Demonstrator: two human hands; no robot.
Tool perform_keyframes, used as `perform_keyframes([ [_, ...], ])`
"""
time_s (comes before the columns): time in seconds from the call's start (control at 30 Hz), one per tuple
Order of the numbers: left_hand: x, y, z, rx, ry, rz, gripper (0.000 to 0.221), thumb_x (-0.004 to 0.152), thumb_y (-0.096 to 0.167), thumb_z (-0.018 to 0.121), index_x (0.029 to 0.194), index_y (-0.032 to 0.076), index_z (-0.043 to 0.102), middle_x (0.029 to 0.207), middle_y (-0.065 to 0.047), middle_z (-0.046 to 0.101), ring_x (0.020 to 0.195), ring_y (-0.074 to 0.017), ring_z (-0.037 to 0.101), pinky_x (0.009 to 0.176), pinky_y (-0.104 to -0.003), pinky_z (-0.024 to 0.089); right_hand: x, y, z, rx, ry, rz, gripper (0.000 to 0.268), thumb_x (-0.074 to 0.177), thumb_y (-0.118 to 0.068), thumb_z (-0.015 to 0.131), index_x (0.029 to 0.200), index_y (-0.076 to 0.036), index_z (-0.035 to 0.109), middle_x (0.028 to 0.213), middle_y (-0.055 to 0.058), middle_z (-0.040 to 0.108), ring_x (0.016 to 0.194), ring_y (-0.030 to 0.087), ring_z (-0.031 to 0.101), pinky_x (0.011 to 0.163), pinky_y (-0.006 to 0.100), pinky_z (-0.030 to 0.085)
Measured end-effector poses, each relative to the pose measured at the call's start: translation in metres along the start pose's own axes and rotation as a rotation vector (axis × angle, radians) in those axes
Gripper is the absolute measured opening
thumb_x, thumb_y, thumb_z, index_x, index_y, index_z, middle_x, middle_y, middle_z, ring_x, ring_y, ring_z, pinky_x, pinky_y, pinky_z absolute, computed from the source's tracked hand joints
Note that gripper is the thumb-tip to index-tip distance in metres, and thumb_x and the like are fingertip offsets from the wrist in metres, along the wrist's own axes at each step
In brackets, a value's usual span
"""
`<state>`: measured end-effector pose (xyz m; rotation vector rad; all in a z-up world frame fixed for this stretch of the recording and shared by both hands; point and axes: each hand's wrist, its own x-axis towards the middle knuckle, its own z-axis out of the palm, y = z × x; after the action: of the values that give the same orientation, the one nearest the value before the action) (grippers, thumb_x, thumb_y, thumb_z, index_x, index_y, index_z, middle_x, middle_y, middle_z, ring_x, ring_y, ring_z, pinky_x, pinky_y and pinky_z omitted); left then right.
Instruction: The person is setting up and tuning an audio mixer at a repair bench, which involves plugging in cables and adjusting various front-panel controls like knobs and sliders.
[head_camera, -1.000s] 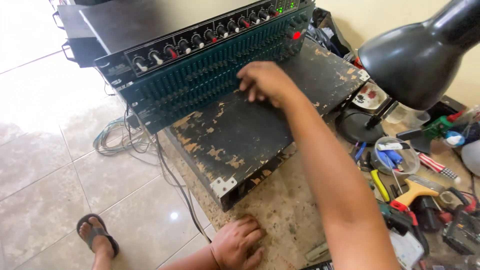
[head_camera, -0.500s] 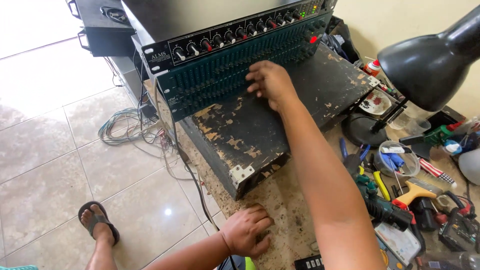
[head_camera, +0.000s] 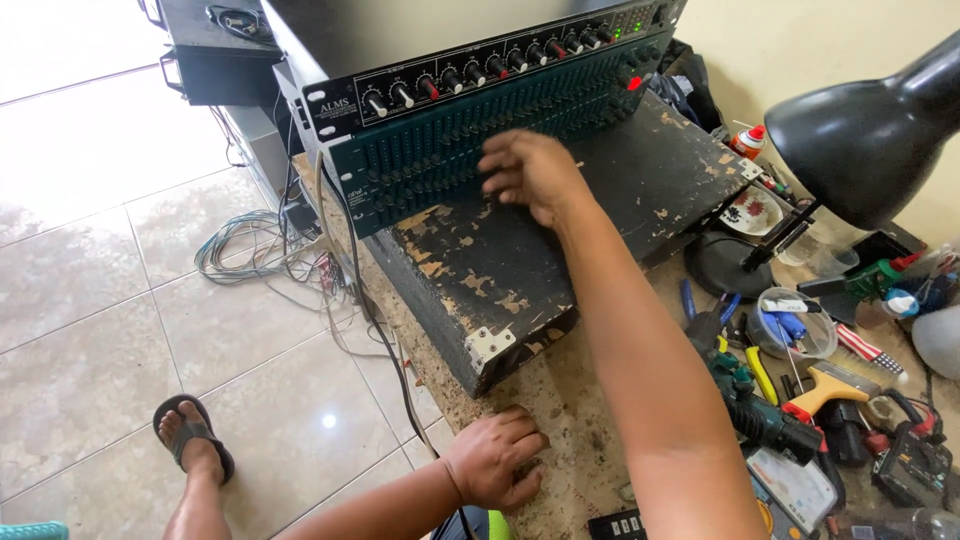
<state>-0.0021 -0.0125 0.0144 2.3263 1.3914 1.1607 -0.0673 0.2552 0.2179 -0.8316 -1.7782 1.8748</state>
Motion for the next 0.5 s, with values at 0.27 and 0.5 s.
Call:
perform_keyframes([
  [0.27,0.000,-0.001,0.000,-0.008,0.031,0.020,0.025,0.094,0.026,0.055,0.097,0.002,0.058,0.081,-0.018,0.055,0.076,-0.0388,0.056,0.059,-0.052,0.048,-0.026,-0.014,0.060,-0.131,-0.218,0.155,0.043,0.092,-0.008,0.041,0.126,0.004,0.064,0.107,0.020,0.078,0.060,0.020,0.070,0.039,0.023,0.043],
  [0.5,-0.003,-0.001,0.003,0.040,0.039,0.003,0.024,0.089,0.027,0.057,0.094,0.003,0.058,0.080,-0.016,0.055,0.075,-0.0373,0.056,0.056,-0.050,0.046,-0.033,-0.015,0.064,-0.029,-0.219,0.121,0.045,0.087,-0.002,0.043,0.125,0.009,0.065,0.117,0.024,0.077,0.067,0.023,0.074,0.047,0.024,0.051],
])
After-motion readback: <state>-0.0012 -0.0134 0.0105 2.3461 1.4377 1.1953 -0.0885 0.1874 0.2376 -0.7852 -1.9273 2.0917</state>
